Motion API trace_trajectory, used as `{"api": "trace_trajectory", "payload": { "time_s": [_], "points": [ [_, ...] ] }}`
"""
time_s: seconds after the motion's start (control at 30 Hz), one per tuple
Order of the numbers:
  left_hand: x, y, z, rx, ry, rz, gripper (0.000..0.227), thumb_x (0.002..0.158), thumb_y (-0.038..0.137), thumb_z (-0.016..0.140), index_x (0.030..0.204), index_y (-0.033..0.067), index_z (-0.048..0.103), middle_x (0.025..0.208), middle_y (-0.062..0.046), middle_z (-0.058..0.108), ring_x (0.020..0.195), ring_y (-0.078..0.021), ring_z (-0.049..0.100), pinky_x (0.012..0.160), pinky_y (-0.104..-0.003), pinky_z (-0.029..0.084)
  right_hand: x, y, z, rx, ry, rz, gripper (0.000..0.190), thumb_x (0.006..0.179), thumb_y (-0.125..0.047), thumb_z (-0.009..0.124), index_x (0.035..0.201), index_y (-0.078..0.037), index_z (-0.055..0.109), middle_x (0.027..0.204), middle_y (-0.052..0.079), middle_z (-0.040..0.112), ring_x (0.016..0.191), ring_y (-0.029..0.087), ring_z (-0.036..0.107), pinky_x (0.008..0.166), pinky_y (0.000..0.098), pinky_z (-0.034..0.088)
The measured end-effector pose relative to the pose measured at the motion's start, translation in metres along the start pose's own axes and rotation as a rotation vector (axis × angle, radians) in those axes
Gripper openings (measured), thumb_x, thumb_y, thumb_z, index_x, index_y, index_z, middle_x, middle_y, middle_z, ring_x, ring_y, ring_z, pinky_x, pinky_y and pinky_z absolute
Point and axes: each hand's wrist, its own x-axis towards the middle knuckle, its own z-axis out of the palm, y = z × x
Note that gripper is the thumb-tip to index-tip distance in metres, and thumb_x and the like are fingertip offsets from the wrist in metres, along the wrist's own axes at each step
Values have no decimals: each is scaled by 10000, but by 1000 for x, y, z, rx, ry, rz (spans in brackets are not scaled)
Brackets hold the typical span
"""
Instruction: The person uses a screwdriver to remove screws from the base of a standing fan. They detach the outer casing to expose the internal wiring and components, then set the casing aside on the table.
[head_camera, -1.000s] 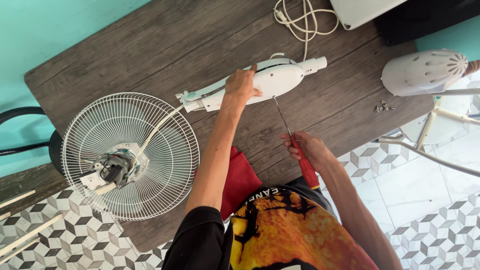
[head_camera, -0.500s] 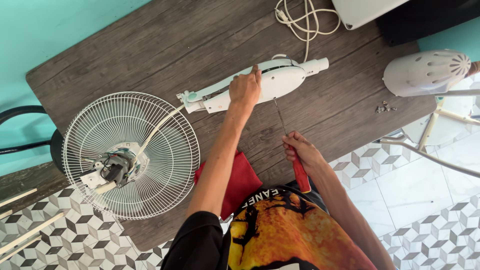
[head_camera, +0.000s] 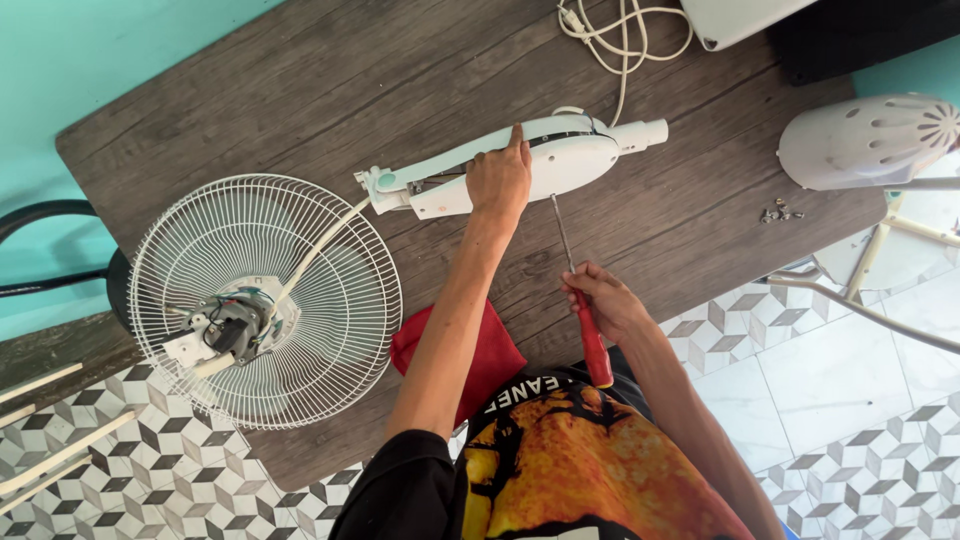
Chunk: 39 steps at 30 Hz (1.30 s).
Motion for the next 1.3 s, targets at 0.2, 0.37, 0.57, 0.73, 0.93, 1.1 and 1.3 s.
{"api": "trace_trajectory", "payload": {
  "time_s": [0.2,0.37,0.57,0.73,0.93,1.1,1.3],
  "points": [
    [-1,3,-3,-14,-59,-22,420,1050,370,478,1394,175,619,742,-160,756,778,-358,753,779,-497,580,-12,-11,7,102,55,40,312,1019,-228,491,1113,29,639,816,51,579,656,109,482,588,264,459],
    [1,3,-5,-9,-88,-31,423,1065,367,465,1411,169,607,747,-162,756,787,-357,753,783,-499,579,-7,-15,7,23,62,-14,224,1034,-176,532,1068,21,633,860,44,596,734,108,547,652,245,508],
    [3,6,-10,-38,-113,-51,435,1077,375,442,1422,161,598,715,-145,751,754,-336,757,780,-488,579,-1,-18,16,-36,137,-124,142,967,-50,674,899,-79,553,847,63,585,709,128,536,617,274,486],
    [3,6,-10,-50,-131,-68,443,1079,381,438,1430,160,593,695,-140,744,729,-330,757,783,-472,583,-13,-28,19,24,89,-38,191,1005,-178,548,1046,-39,673,866,55,603,720,111,540,641,253,509],
    [4,3,-4,-29,-64,-57,430,1055,385,462,1397,178,624,720,-145,752,764,-356,749,793,-489,573,2,-23,12,56,100,-21,215,1027,-173,549,1049,6,668,884,56,620,718,108,554,642,253,523],
    [2,3,0,-42,-51,-59,429,1061,393,456,1390,178,628,728,-142,758,789,-349,754,844,-494,564,-3,-16,9,-140,199,-148,198,948,-62,726,904,-61,534,787,54,568,582,139,515,508,286,470],
    [7,2,-1,0,-49,-49,407,1064,371,460,1372,177,643,707,-140,756,784,-335,757,785,-501,577,-42,-28,-8,-928,284,-382,191,907,-126,753,901,-50,578,771,52,610,660,168,609,555,329,517]
  ]
}}
